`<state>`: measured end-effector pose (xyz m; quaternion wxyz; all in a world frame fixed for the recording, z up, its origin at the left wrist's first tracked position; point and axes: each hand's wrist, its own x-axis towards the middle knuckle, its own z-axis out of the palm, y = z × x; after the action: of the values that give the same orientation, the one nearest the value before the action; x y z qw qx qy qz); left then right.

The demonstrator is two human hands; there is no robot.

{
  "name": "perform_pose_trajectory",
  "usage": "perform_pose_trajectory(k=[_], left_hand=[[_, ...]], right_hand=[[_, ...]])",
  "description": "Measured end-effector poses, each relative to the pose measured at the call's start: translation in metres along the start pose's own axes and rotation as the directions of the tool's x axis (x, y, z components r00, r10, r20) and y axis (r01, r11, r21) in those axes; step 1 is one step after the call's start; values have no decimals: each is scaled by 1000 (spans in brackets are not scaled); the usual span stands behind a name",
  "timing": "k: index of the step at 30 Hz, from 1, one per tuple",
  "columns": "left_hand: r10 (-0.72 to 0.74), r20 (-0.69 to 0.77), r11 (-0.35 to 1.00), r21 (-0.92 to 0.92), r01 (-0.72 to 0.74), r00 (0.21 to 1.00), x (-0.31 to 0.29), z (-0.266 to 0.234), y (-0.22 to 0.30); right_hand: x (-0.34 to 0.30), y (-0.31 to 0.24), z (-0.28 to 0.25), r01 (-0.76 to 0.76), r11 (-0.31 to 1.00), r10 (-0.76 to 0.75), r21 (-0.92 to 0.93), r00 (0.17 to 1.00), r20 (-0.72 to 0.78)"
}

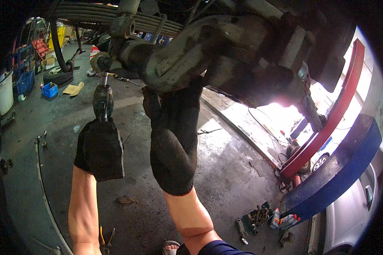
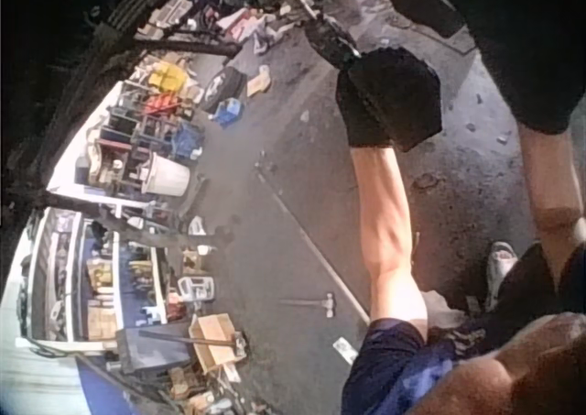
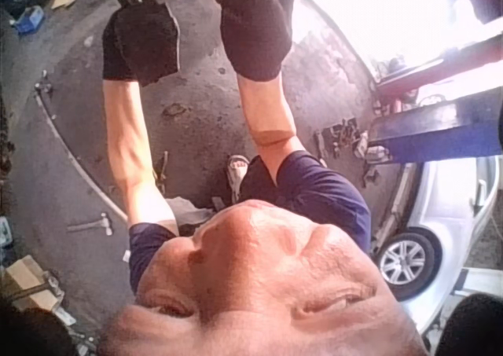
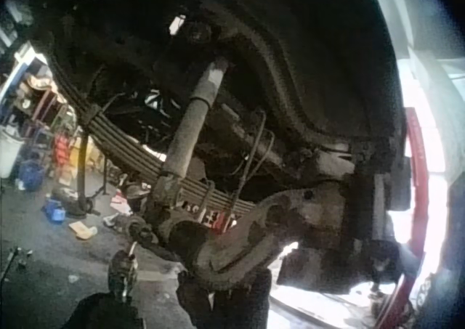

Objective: The person walks through a cluttered auto repair shop, selects a tool, and uses a cordless impact wrench to remove bolts from the underside of a raised vehicle. The person then removes a large metal component from the vehicle's undercarriage.

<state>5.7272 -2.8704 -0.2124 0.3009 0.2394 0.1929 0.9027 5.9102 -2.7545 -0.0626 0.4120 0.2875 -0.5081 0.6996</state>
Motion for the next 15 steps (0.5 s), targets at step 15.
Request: perform_pose_trajectory(k=[15], left_hand=[[-29, -34, 1000, -12, 29, 999, -7, 16, 4]], right_hand=[[-2, 1, 3, -14, 999, 12, -37, 997, -76]])
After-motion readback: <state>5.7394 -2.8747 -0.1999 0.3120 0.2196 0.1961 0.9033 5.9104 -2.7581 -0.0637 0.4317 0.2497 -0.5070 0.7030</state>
